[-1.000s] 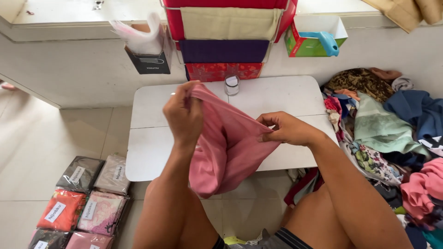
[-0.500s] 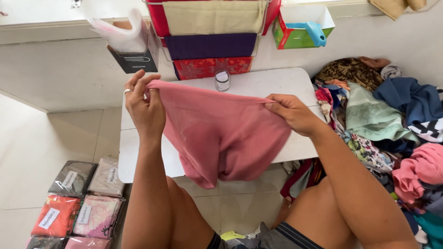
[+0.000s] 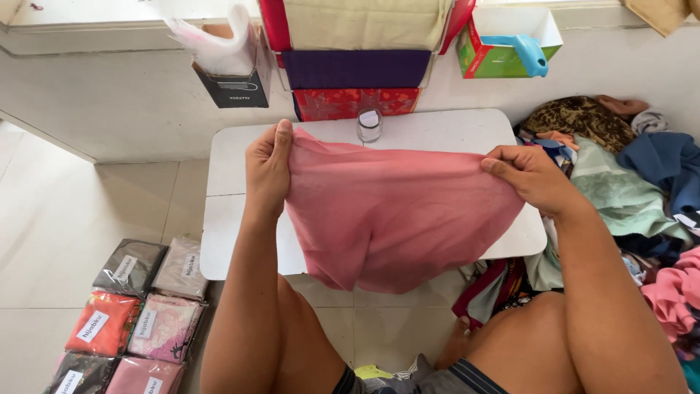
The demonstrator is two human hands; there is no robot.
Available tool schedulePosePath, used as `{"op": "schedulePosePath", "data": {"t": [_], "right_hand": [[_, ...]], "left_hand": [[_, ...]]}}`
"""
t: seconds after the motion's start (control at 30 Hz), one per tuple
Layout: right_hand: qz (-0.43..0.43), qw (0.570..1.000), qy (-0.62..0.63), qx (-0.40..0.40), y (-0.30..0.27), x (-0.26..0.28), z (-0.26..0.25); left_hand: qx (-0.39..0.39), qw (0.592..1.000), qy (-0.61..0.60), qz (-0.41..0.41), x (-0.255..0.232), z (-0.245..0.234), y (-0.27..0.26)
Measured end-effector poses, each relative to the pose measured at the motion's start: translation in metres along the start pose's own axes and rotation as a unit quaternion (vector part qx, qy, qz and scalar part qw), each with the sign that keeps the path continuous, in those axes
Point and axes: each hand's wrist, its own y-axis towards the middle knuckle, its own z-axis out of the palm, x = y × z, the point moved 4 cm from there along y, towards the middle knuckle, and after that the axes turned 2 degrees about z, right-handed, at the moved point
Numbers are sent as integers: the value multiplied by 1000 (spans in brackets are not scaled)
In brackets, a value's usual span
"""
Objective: Folding a pink hijab on a small table and cleaning it with a lint roller.
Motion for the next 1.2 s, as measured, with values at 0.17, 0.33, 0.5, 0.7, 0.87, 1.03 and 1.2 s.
{"op": "schedulePosePath", "data": {"t": [0.17, 0.33, 0.5, 0.7, 0.87, 1.03, 1.2], "right_hand": [[42, 998, -31, -26, 7, -17, -12], [58, 995, -64, -60, 5, -5, -14], [62, 991, -72, 92, -1, 9, 5], [115, 982, -89, 124, 3, -3, 17], [89, 989, -57, 101, 14, -20, 14], [115, 982, -50, 138, 10, -15, 19], [173, 962, -92, 190, 8, -16, 27]], "left_hand": [[100, 972, -7, -213, -44, 16, -21], [107, 963, 196, -151, -26, 14, -13], [-88, 981, 126, 119, -15, -20, 8], [-21, 977, 163, 133, -7, -22, 12], [250, 851, 439, -146, -11, 12, -17], [389, 733, 516, -215, 22, 36, -33], [389, 726, 558, -99, 112, 62, -23]]}}
